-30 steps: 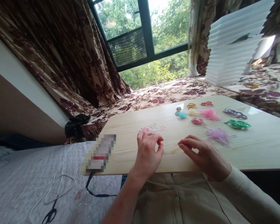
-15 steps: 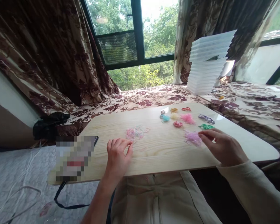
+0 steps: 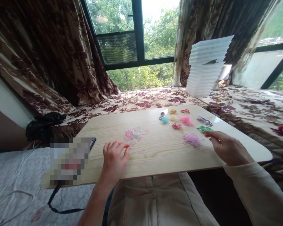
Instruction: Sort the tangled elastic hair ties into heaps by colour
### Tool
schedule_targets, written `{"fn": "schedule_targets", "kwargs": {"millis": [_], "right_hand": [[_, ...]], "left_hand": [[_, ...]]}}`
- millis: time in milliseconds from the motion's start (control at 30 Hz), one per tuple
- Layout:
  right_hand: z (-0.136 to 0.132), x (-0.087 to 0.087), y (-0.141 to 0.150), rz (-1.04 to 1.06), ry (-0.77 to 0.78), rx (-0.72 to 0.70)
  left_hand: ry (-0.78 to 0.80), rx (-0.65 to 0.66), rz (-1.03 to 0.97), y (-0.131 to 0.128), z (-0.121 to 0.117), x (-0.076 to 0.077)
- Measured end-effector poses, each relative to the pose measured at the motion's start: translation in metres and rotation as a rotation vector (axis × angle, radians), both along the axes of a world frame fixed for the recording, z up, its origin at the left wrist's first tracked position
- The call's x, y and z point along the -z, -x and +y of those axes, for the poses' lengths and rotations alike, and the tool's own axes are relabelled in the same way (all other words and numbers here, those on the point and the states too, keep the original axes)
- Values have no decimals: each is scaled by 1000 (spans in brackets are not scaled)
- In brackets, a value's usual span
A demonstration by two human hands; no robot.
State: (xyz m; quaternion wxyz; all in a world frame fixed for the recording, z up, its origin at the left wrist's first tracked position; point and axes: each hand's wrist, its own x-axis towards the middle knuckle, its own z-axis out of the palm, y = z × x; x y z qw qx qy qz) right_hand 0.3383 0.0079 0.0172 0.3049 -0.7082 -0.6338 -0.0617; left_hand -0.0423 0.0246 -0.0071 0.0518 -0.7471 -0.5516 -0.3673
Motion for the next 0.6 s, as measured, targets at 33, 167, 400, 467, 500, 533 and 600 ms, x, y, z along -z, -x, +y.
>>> {"fn": "schedule_targets", "kwargs": {"millis": [33, 167, 400, 467, 500, 533, 600], "right_hand": [[0, 1, 0, -4, 23, -5], [1, 6, 7, -30, 140, -25], [11, -6, 21, 35, 213, 11], [17, -8, 24, 38, 245, -4], [20, -8, 25, 46, 264, -15], [21, -8, 27, 57, 280, -26], [23, -7, 28, 77, 283, -46]], "left_hand": [[0, 5, 2, 0, 0, 0], [5, 18, 8, 1, -1, 1], [26, 27, 5, 2, -3, 0], [28, 22, 2, 2, -4, -1], [28, 19, 2, 2, -4, -1], [28, 15, 3, 2, -4, -1], [26, 9, 4, 4, -4, -1]]}}
